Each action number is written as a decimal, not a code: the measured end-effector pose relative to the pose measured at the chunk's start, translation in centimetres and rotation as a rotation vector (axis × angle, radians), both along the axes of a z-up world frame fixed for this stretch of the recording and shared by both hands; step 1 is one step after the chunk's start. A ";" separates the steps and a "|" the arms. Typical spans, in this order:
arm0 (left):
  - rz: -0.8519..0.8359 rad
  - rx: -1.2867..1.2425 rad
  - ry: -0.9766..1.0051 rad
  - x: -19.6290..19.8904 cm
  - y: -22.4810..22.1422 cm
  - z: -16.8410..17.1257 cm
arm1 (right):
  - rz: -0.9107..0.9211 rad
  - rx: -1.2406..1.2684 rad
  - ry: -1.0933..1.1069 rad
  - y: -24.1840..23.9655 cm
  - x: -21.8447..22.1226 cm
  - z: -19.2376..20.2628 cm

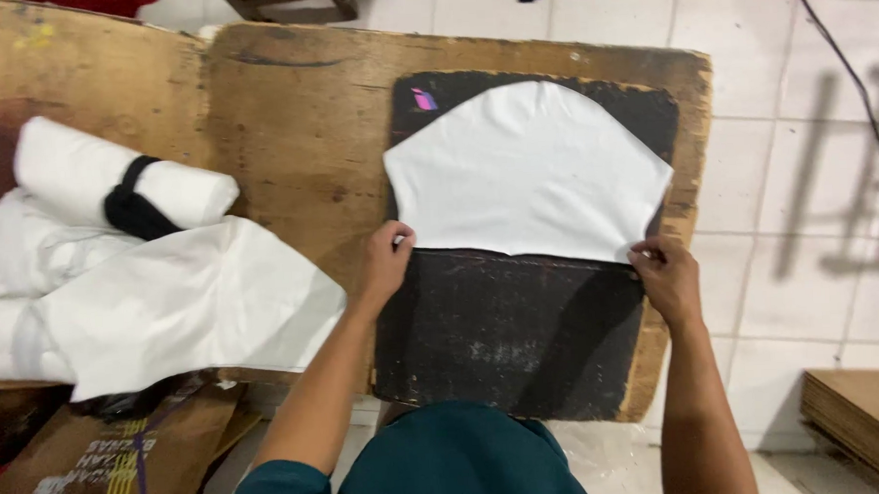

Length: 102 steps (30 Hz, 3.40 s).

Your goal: Aligning and smoothing white fabric pieces onto a printing board.

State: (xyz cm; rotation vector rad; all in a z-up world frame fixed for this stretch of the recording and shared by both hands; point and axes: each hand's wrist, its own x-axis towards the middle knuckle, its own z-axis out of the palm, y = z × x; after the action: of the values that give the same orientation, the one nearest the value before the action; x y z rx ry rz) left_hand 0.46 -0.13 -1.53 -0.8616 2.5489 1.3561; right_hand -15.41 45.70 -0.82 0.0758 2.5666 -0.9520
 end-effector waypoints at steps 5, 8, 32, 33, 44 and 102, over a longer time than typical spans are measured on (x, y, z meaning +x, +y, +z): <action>-0.089 -0.078 0.003 -0.3 0.2 3.1 | 0.041 0.122 -0.010 0.1 0.2 -0.2; -0.099 -0.097 0.002 -0.1 0.4 3.3 | 0.042 0.114 -0.004 0.8 0.5 -1.4; -0.072 -0.090 -0.033 0.1 0.1 3.2 | 0.145 0.175 -0.018 0.9 1.3 0.0; -0.069 -0.091 -0.034 0.2 0.0 3.6 | 0.148 0.173 -0.019 0.8 1.2 -0.3; -0.296 -0.626 0.161 -1.9 2.7 4.8 | 0.399 0.346 0.096 -3.9 -1.7 4.4; -0.278 -0.487 -0.196 -3.7 2.5 6.1 | 0.778 0.390 0.502 -23.1 -11.9 3.9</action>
State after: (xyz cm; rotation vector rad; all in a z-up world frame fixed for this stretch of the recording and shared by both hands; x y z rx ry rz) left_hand -3.20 2.36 4.59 -0.6253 2.7449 0.5524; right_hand -27.32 22.56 3.07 -1.0884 2.7773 -0.1754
